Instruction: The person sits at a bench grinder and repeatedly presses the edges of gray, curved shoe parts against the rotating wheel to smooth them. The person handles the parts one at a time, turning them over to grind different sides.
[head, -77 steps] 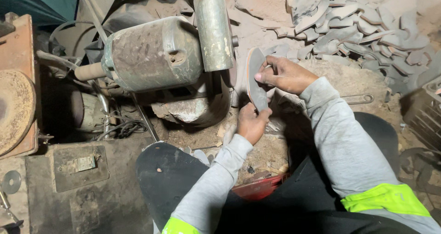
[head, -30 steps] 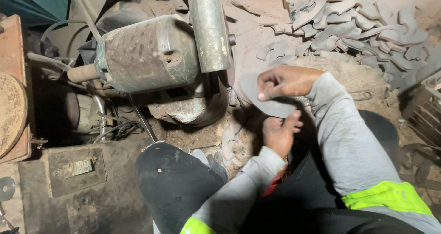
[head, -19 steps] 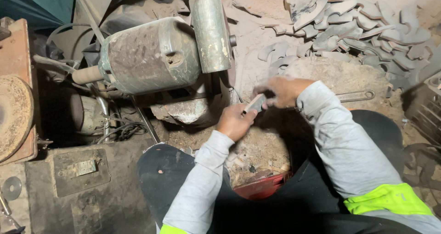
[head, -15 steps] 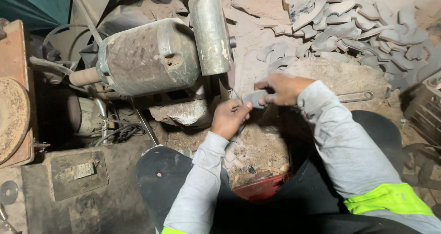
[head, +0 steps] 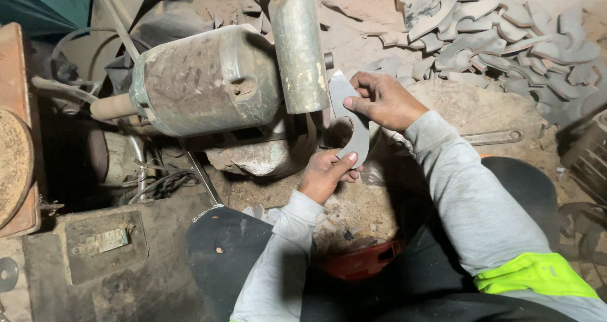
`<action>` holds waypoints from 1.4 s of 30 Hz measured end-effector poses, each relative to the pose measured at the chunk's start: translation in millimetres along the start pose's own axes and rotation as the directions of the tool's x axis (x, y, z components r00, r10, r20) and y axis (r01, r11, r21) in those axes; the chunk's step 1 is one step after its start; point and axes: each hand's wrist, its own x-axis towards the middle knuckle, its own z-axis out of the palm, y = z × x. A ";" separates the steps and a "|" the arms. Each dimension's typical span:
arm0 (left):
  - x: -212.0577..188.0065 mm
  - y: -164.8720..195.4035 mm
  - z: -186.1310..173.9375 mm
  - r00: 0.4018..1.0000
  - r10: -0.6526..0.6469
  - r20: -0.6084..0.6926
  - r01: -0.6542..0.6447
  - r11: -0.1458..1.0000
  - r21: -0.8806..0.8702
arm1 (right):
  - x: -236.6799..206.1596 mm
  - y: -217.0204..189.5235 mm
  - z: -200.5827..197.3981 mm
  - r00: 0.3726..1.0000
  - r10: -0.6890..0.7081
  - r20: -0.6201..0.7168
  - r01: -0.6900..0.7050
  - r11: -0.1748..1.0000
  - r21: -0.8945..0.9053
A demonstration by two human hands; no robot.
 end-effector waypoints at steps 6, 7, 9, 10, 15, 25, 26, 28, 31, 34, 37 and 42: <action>-2.7 5.3 -9.0 1.000 0.018 0.017 -0.017 0.998 -0.065 | 5.2 -2.4 2.3 0.999 -0.032 -0.005 0.032 0.998 -0.052; -2.6 6.8 -9.8 1.000 0.015 0.020 -0.013 0.997 -0.073 | 6.2 -2.7 2.4 0.999 -0.039 -0.007 0.039 0.997 -0.065; -2.4 9.6 -10.2 1.000 0.006 0.027 -0.004 0.996 -0.090 | 7.8 -2.8 2.0 0.998 -0.061 -0.013 0.060 0.995 -0.084; -1.8 11.1 -10.3 1.000 0.002 0.025 0.001 0.996 -0.094 | 8.7 -2.6 1.5 0.997 -0.072 -0.018 0.070 0.993 -0.094; 3.5 17.2 -11.8 0.999 -0.033 -0.038 0.029 0.994 -0.103 | 17.6 -1.2 0.2 0.995 -0.090 -0.036 0.088 0.995 -0.042; -0.1 13.7 -12.9 0.999 -0.044 -0.005 0.042 0.975 -0.219 | 14.2 -0.1 4.8 0.993 -0.093 -0.071 0.084 0.988 -0.131; -4.2 12.9 -10.9 0.999 -0.037 0.001 0.036 0.979 -0.203 | 11.8 0.5 5.0 0.996 -0.076 -0.040 0.071 0.990 -0.119; -14.9 11.4 -3.9 0.998 -0.056 -0.014 0.055 0.997 -0.056 | 6.7 2.3 3.5 0.999 -0.043 0.019 0.044 0.994 -0.097; -30.6 12.5 7.9 0.985 -0.092 -0.143 0.143 0.905 0.402 | -2.4 5.5 -4.1 0.969 0.051 0.242 0.025 0.953 -0.303; -48.4 17.6 16.1 0.956 0.107 -0.274 0.145 0.638 0.756 | -10.8 6.9 -8.9 0.941 0.115 0.318 -0.047 0.976 -0.214; -61.8 28.2 15.7 0.882 0.431 -0.192 -0.090 0.554 0.828 | -14.5 3.2 -13.9 0.946 0.073 0.317 -0.003 0.976 -0.216; -61.1 29.6 22.4 0.958 0.000 -0.288 0.164 0.823 0.543 | -26.6 -3.7 -22.2 0.940 -0.029 0.340 0.077 0.989 -0.129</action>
